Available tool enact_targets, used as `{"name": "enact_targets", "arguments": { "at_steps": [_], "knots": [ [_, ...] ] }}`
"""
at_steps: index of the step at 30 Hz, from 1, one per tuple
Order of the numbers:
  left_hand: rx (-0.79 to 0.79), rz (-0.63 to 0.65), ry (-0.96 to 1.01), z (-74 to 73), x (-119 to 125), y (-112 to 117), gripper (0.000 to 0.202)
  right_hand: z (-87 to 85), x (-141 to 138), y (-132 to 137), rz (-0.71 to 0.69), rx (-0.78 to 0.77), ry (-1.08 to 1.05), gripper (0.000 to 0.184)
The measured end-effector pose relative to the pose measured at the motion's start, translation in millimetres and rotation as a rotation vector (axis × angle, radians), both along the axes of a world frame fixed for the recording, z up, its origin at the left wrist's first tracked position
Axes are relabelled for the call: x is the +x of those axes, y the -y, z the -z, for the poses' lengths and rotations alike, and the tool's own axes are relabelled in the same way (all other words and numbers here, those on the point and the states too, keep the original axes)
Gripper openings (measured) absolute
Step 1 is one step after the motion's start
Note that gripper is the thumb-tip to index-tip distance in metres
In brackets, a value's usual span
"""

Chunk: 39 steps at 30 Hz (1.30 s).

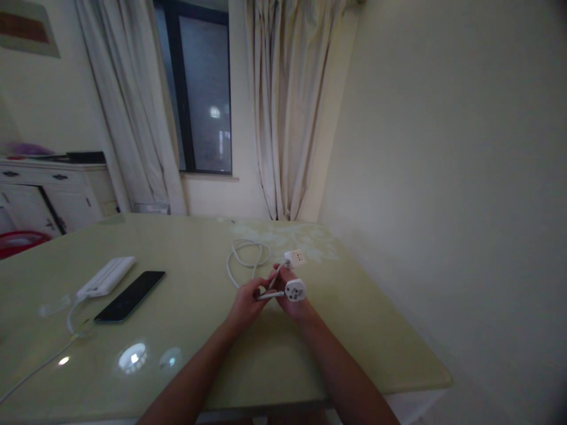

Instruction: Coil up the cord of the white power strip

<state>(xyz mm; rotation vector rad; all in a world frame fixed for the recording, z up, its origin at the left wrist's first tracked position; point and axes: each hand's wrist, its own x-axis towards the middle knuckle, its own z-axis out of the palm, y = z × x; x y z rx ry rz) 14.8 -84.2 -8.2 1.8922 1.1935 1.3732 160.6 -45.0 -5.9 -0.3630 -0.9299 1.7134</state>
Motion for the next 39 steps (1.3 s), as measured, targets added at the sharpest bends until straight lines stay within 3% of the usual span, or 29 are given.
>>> {"name": "enact_targets", "arguments": {
  "at_steps": [4, 9, 14, 21, 24, 27, 30, 34, 39],
  "knots": [
    [-0.084, 0.008, 0.081, 2.2, -1.1, -2.1, 0.042, 4.3, 10.3, -16.2, 0.137, 0.008, -0.001, 0.029],
    [-0.214, 0.055, 0.107, -3.5, -7.5, -0.7, 0.040, 14.6, 21.4, -29.5, 0.359, 0.019, 0.225, 0.028],
    [-0.067, 0.121, 0.132, -5.4, -13.4, -4.1, 0.038, 13.5, 20.7, -24.3, 0.495, 0.171, 0.569, 0.029],
    [-0.110, 0.169, 0.093, 2.3, -10.2, -6.0, 0.043, 3.6, 12.9, -10.4, 0.424, 0.434, 0.748, 0.031],
    [-0.135, 0.131, 0.071, 0.5, -8.4, -3.9, 0.045, 4.3, 7.7, -5.1, 0.405, 0.501, 0.811, 0.028],
    [-0.146, 0.030, 0.008, -1.2, -10.5, -4.0, 0.046, 3.5, 6.8, 0.3, 0.541, 0.507, 1.018, 0.021],
    [-0.120, -0.069, -0.095, 0.2, -14.6, -6.4, 0.055, -4.9, 15.3, 6.0, 0.717, 0.625, 1.170, 0.021],
    [-0.099, -0.094, -0.219, 3.7, -17.2, -7.6, 0.062, -16.6, 26.5, 11.4, 0.704, 0.817, 1.191, 0.025],
    [-0.067, -0.042, -0.302, 9.8, -18.0, -6.7, 0.066, -4.6, 7.1, 14.7, 0.572, 0.693, 1.149, 0.037]
  ]
}}
